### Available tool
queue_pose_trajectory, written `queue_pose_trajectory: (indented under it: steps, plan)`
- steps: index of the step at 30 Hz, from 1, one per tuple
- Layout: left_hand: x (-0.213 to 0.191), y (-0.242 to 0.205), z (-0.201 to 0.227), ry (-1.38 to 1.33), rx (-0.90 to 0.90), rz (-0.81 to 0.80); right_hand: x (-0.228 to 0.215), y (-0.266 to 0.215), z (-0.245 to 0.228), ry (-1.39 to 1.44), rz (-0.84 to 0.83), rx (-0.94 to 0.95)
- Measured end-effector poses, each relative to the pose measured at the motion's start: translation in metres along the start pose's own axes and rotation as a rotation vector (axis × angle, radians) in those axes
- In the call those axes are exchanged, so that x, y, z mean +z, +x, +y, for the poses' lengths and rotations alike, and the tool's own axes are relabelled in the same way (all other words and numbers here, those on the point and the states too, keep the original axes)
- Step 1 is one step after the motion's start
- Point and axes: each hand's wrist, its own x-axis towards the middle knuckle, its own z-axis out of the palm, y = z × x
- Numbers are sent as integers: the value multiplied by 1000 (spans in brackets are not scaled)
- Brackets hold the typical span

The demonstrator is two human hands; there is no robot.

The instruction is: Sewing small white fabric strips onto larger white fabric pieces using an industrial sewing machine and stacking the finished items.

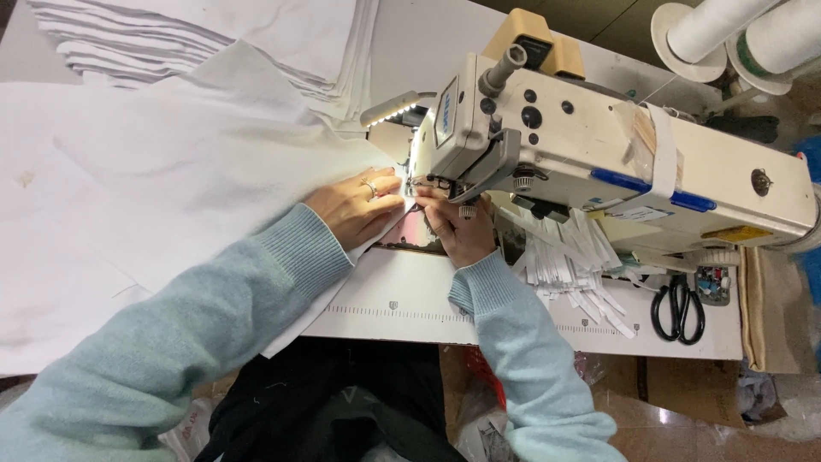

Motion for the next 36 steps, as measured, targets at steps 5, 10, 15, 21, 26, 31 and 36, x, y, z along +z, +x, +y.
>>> queue_pose_trajectory:
  steps: [5, 10, 15, 21, 26, 31, 36]
  plan:
    - [-7, 3, 1, 1, -17, -6, 1, 4, -2, 234, 13, 190]
    - [-11, 6, 1, -9, -10, -11, -7, 17, -18, 315, -14, 327]
    - [-11, 7, 1, -2, -10, 11, -14, 20, -25, 255, 14, 427]
    - [-4, 1, -1, 23, -14, 22, -23, 21, -22, 227, 35, 433]
    - [-6, 2, 2, -8, -2, 44, -26, 25, -31, 315, 72, 255]
    - [-31, -4, 20, 234, -126, -149, 4, -19, -47, 348, 212, 423]
    - [-160, -56, -7, 495, -508, -35, -13, -23, -166, 1544, 436, 1399]
